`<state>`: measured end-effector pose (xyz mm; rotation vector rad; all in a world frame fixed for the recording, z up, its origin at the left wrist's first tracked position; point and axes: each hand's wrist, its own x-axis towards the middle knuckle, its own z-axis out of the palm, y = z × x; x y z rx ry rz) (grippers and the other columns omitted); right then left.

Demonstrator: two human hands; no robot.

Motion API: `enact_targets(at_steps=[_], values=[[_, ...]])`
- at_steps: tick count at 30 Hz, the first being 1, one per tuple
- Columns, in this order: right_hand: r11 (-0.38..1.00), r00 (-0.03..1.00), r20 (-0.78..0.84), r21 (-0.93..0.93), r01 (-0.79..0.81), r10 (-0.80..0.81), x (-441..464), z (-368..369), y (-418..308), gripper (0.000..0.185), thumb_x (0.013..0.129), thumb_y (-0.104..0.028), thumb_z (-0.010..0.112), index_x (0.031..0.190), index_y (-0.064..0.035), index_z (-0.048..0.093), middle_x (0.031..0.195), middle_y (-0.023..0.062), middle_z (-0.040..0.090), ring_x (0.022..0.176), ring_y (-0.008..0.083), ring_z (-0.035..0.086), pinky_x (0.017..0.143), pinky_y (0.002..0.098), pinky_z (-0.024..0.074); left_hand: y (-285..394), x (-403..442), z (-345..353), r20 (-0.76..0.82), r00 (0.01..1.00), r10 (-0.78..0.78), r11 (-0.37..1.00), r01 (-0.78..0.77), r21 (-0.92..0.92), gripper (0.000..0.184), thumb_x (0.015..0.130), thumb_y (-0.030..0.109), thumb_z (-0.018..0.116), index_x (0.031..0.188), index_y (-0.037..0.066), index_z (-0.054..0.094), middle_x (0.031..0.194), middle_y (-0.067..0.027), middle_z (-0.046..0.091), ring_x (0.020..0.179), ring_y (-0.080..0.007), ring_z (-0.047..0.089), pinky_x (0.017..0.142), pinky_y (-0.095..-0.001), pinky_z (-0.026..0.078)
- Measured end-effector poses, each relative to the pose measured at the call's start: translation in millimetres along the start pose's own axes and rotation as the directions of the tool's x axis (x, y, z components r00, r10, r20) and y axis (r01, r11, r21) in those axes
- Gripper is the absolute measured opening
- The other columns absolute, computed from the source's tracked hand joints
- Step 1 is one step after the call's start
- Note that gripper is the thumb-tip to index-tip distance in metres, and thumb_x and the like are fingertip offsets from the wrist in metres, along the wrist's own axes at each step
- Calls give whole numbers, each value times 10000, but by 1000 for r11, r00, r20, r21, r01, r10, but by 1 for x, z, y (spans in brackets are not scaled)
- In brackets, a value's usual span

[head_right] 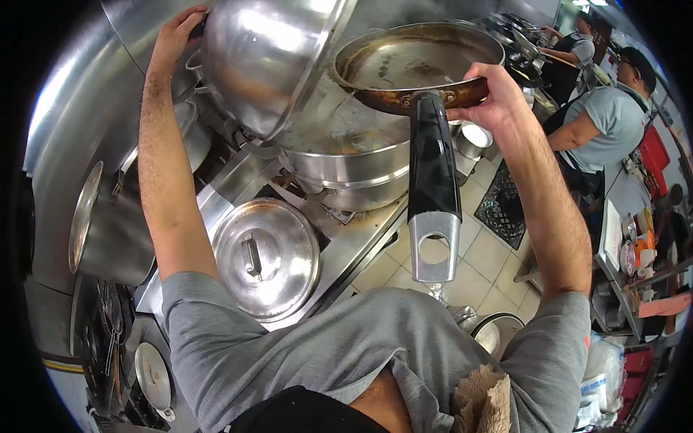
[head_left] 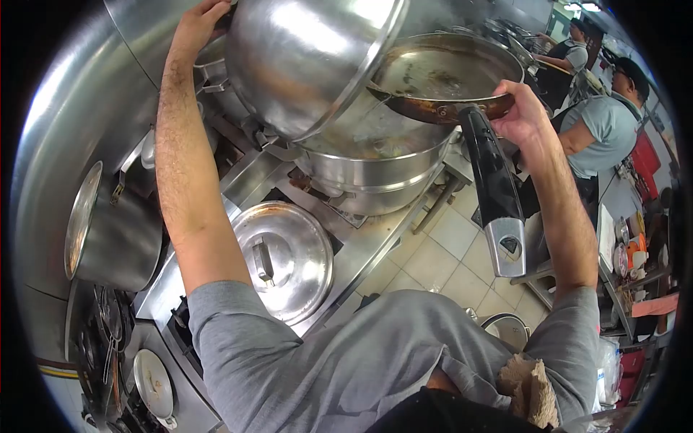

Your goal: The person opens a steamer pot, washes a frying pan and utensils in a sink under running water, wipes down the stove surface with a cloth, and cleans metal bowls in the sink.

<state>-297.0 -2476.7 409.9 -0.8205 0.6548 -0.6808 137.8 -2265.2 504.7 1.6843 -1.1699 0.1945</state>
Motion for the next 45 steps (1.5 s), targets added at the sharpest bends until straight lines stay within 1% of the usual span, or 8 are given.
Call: enact_targets(at_steps=[16, 22, 24, 27, 29, 36, 41, 45], values=[[799, 934, -162, -576, 173, -319, 65, 32, -57, 55, 630, -87, 498, 626, -72, 446, 570, 70, 420, 421, 185, 409, 339, 350, 290, 42, -18, 25, 40, 992, 121, 992, -120, -29, 212, 815, 158, 518, 932, -2, 595, 796, -33, 592, 724, -118, 534, 658, -242, 430], [336, 801, -79, -928, 158, -593, 84, 53, -68, 216, 738, -135, 418, 863, -8, 539, 704, 140, 544, 584, 290, 562, 474, 473, 438, 47, -20, 31, 42, 999, 11, 999, -10, -38, 235, 816, 177, 521, 974, 15, 583, 815, -37, 592, 741, -124, 536, 670, -248, 433], [-140, 655, 94, -990, -18, -750, 80, 79, -72, 266, 765, -138, 513, 960, 26, 590, 912, 280, 592, 847, 377, 607, 696, 496, 501, 56, -28, 33, 22, 998, 63, 997, -64, 38, 231, 817, 179, 520, 970, 18, 583, 808, -34, 590, 733, -125, 533, 663, -250, 433], [-152, 698, 142, -987, 47, -702, 22, 126, -49, 234, 740, -73, 483, 916, 54, 572, 830, 301, 587, 842, 383, 600, 684, 469, 479, 58, -31, 34, 8, 994, 111, 991, -111, 68, 226, 817, 179, 515, 962, 20, 583, 798, -32, 587, 716, -124, 528, 646, -255, 434], [-625, 428, 619, -766, 148, -658, 53, 110, -56, 159, 706, -49, 499, 816, 60, 538, 779, 279, 588, 754, 410, 589, 659, 466, 490, 55, -29, 31, 15, 994, 107, 994, -108, 17, 223, 818, 177, 511, 958, 19, 583, 795, -32, 587, 708, -124, 526, 638, -258, 435], [-628, 239, 649, -760, 167, -722, 42, 74, -37, 237, 712, -50, 502, 930, 39, 480, 780, 265, 572, 765, 414, 576, 693, 459, 476, 70, -46, 29, -83, 996, -13, 1000, 12, -7, 214, 812, 166, 499, 946, 37, 604, 816, -40, 598, 709, -130, 540, 603, -257, 445], [-200, 339, 260, -959, 203, -904, 31, -9, -43, 397, 726, -162, 454, 1103, -56, 521, 990, 246, 578, 934, 386, 552, 822, 401, 425, 56, -22, 42, 7, 979, 202, 973, -201, 114, 241, 791, 144, 510, 962, -4, 593, 824, -75, 622, 746, -134, 563, 645, -268, 460], [186, 313, -101, -949, 253, -944, -11, -97, -24, 341, 706, -130, 480, 1017, -37, 587, 820, 145, 638, 658, 246, 624, 600, 343, 487, 101, -39, 84, 33, 976, 217, 931, -217, 295, 293, 757, 195, 530, 950, -14, 600, 865, -125, 641, 800, -217, 597, 732, -325, 463]])
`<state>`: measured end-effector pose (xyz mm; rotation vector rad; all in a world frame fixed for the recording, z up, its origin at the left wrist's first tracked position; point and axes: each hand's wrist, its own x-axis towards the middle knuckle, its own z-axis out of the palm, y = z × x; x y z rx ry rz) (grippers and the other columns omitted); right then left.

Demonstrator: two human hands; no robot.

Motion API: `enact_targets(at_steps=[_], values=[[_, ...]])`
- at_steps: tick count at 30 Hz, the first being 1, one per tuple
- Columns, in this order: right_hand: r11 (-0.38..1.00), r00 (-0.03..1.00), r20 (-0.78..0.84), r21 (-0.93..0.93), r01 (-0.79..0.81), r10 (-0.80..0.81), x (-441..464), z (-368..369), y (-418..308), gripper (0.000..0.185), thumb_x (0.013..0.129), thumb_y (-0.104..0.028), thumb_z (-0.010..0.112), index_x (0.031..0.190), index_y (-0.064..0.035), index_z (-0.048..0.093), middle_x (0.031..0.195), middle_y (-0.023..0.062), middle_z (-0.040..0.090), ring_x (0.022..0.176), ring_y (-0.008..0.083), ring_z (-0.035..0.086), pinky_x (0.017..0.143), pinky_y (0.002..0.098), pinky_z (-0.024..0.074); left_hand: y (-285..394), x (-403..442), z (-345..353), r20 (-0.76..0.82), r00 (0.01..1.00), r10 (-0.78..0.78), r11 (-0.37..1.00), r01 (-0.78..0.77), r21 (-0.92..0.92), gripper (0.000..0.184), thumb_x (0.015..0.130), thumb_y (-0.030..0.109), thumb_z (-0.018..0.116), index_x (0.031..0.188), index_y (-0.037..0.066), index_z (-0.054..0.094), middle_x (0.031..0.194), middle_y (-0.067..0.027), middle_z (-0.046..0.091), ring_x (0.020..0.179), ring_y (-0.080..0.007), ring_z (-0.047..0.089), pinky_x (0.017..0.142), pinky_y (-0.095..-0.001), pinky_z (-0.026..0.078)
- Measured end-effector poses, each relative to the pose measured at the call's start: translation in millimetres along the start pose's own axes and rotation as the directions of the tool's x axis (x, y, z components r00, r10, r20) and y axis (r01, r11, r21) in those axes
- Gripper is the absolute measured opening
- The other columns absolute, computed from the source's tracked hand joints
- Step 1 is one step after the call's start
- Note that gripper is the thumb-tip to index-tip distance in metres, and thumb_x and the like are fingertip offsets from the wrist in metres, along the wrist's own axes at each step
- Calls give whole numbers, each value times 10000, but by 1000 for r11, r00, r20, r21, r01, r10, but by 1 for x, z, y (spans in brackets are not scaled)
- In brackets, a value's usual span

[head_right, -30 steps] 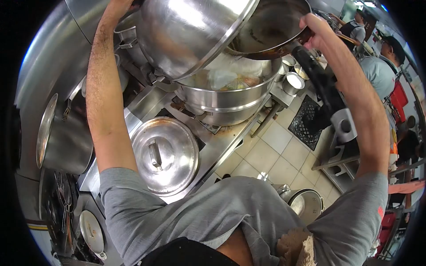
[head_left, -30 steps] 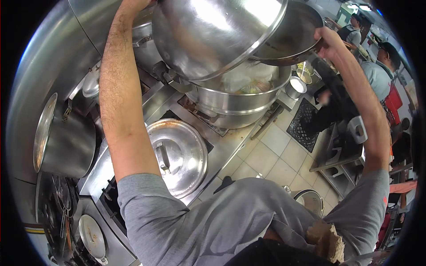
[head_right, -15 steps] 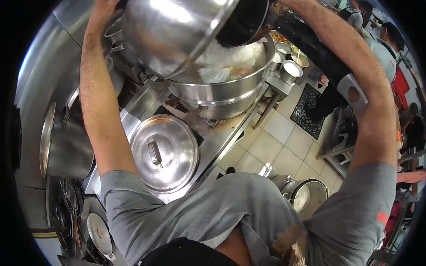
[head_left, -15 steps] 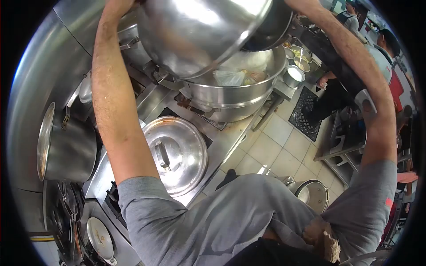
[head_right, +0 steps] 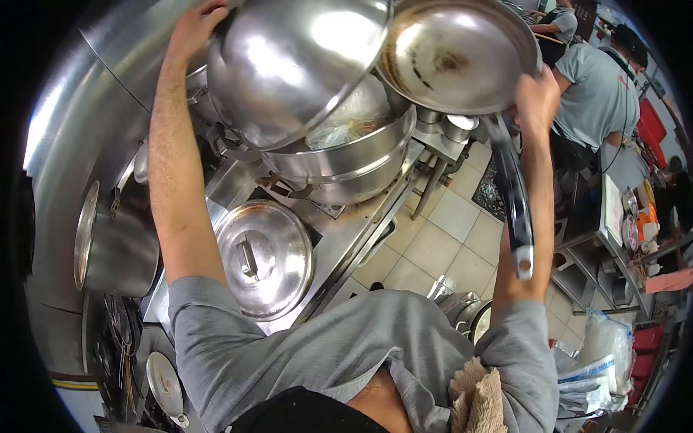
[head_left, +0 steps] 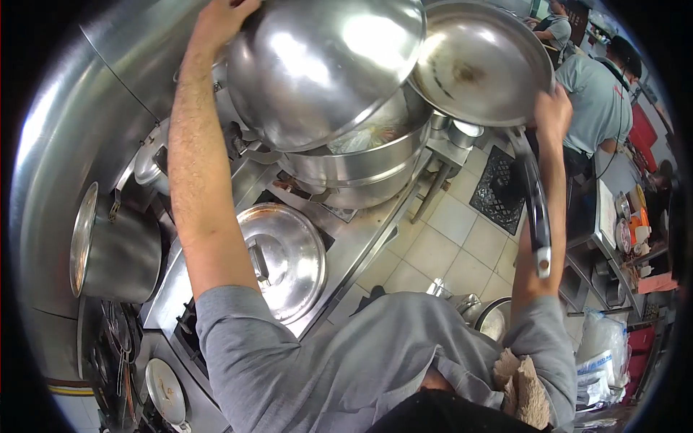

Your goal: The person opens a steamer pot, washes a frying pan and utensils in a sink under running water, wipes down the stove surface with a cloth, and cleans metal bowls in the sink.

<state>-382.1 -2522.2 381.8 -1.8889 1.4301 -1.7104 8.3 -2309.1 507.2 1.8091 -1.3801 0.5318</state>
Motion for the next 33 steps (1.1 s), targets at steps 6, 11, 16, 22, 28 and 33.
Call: enact_targets(at_steps=[6, 11, 16, 22, 28, 33], values=[[930, 943, -25, 180, -321, 331, -73, -88, 128, 347, 670, -20, 498, 1006, 40, 558, 787, 66, 594, 664, 115, 536, 588, 242, 430, 26, 27, 81, 248, 960, 127, 972, -171, 161, 309, 703, 284, 566, 897, 54, 639, 924, -174, 618, 873, -332, 584, 781, -385, 456], [895, 896, -21, -49, -444, 443, -156, -133, 195, 414, 629, 34, 458, 1037, 31, 530, 785, 108, 582, 592, 153, 557, 436, 259, 437, 14, 29, 140, 363, 931, -47, 932, -90, 352, 441, 781, 411, 544, 1100, 111, 590, 1053, -102, 607, 982, -229, 564, 853, -350, 420], [693, 693, 97, 37, -720, 715, -239, -153, 251, 463, 635, 41, 431, 1097, 19, 469, 780, 148, 571, 488, 235, 576, 310, 340, 478, -18, -7, 100, 129, 990, 57, 988, -74, 137, 472, 796, 381, 517, 1110, 30, 550, 1102, -191, 558, 1053, -339, 512, 877, -381, 410], [599, 589, 111, -123, -791, 801, -342, -172, 334, 481, 640, 21, 463, 1121, 35, 436, 841, 179, 576, 567, 282, 602, 368, 382, 508, -126, -117, 39, -75, 890, -449, 839, 449, 307, 602, 725, 519, 581, 1143, 87, 555, 1127, -147, 558, 1108, -302, 473, 973, -425, 310], [531, 544, 29, -268, -804, 838, -393, -183, 346, 521, 639, 34, 457, 1158, 14, 413, 899, 218, 571, 591, 321, 608, 445, 406, 537, -144, -177, 64, 199, 450, -870, 288, 794, -536, 338, 761, 357, 623, 917, 61, 582, 873, -94, 590, 796, -245, 576, 733, -430, 463], [455, 450, 63, -138, -880, 891, -411, -198, 303, 504, 690, 14, 409, 1193, -3, 369, 868, 220, 559, 488, 307, 588, 339, 417, 512, -142, -166, 71, 417, 506, -755, -157, 479, -864, 150, 813, 90, 505, 879, -42, 479, 762, -134, 540, 620, -226, 526, 512, -333, 465]])
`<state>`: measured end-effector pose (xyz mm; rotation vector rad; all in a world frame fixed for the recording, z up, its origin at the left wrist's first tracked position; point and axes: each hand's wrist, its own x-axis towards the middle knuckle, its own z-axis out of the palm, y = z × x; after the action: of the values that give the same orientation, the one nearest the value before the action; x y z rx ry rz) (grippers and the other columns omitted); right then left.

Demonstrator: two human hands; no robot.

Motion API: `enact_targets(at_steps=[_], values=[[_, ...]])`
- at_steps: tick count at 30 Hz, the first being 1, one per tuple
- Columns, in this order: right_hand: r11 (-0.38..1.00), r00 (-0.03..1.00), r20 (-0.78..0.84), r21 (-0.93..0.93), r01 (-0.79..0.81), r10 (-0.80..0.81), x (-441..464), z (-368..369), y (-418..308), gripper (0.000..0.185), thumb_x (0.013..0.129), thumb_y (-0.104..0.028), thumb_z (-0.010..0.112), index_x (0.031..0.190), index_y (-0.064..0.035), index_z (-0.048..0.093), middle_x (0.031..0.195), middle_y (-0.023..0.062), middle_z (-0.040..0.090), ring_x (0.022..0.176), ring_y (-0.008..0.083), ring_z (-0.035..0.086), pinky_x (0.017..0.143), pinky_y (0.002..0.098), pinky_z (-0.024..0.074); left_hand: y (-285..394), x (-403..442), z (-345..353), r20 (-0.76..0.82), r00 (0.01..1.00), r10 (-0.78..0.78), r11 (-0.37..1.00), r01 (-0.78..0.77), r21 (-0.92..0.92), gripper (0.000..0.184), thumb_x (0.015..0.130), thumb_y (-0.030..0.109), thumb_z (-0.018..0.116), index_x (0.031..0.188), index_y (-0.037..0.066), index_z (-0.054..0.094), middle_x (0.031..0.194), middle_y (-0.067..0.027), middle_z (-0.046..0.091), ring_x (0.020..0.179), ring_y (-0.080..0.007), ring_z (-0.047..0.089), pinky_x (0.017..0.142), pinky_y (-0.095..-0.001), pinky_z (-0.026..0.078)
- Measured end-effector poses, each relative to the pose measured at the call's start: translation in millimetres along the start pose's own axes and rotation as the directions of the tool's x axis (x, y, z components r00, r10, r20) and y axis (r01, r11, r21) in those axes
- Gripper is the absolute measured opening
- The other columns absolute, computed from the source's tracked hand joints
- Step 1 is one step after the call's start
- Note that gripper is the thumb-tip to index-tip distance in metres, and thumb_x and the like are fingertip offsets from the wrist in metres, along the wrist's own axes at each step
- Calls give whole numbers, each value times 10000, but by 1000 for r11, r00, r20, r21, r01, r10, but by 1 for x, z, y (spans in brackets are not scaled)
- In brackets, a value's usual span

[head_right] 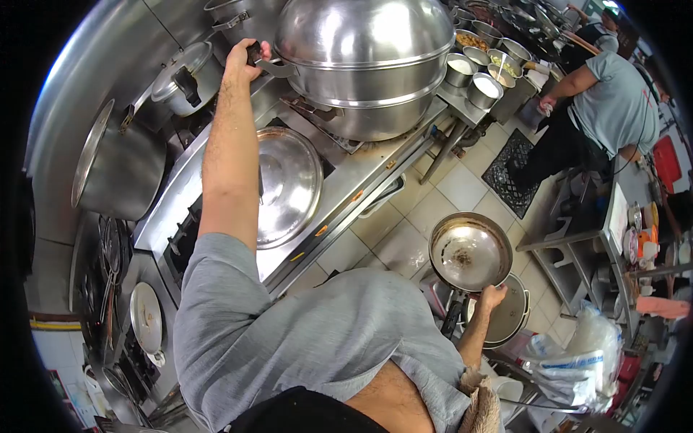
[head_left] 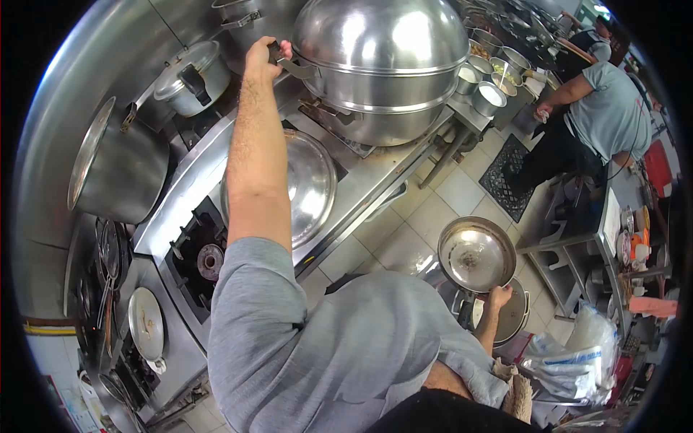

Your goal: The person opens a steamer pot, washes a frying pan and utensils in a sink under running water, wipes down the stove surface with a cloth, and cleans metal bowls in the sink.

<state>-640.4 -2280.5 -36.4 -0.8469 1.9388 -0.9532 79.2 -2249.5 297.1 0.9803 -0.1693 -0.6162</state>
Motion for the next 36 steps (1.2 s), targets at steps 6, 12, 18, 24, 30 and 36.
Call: enact_targets(at_steps=[6, 12, 18, 24, 30, 36], values=[[994, 997, -77, 109, -6, 15, -56, 7, -2, 542, 664, 37, 402, 1200, -22, 341, 849, 201, 548, 459, 304, 579, 334, 418, 519, -2, 10, -8, 271, 955, -120, 930, 204, -307, 90, 810, 30, 464, 756, -17, 410, 618, -87, 461, 447, -125, 423, 365, -240, 352], [986, 998, -63, 169, -7, 18, -88, 15, 10, 535, 639, 37, 428, 1167, -17, 353, 851, 204, 536, 493, 322, 587, 357, 446, 530, -9, 13, 4, 81, 996, -35, 913, 65, -403, 106, 809, 14, 465, 721, -12, 412, 615, -78, 446, 415, -111, 379, 352, -233, 308], [991, 999, -50, 136, 0, 7, -106, 23, 7, 513, 627, 37, 425, 1137, -7, 380, 847, 198, 541, 501, 324, 586, 351, 450, 527, -7, 10, 10, 56, 997, -51, 901, 70, -429, 101, 790, -23, 474, 717, -27, 403, 614, -91, 441, 404, -104, 366, 342, -218, 293], [993, 998, -51, 115, 32, -26, -93, 34, 8, 514, 625, 41, 420, 1135, -11, 375, 832, 202, 543, 522, 339, 593, 366, 463, 529, -6, 10, 12, 17, 1000, -19, 908, 24, -417, 72, 791, -33, 465, 755, -34, 402, 626, -107, 446, 400, -103, 357, 331, -215, 287], [993, 998, -50, 112, 39, -33, -96, 40, -7, 475, 619, 39, 422, 1093, 20, 409, 752, 162, 529, 489, 280, 561, 339, 456, 510, -7, 5, 12, 5, 1000, -10, 916, 12, -402, 70, 802, -18, 463, 757, -27, 410, 626, -99, 440, 409, -111, 355, 343, -232, 298], [995, 998, -23, 79, 63, -62, -76, 46, 10, 523, 617, 38, 435, 1136, 9, 379, 869, 209, 539, 518, 301, 576, 334, 436, 513, -5, -7, 18, -58, 997, 55, 958, -69, -279, 48, 806, 3, 491, 783, -14, 452, 633, -98, 467, 463, -150, 419, 449, -302, 431]])
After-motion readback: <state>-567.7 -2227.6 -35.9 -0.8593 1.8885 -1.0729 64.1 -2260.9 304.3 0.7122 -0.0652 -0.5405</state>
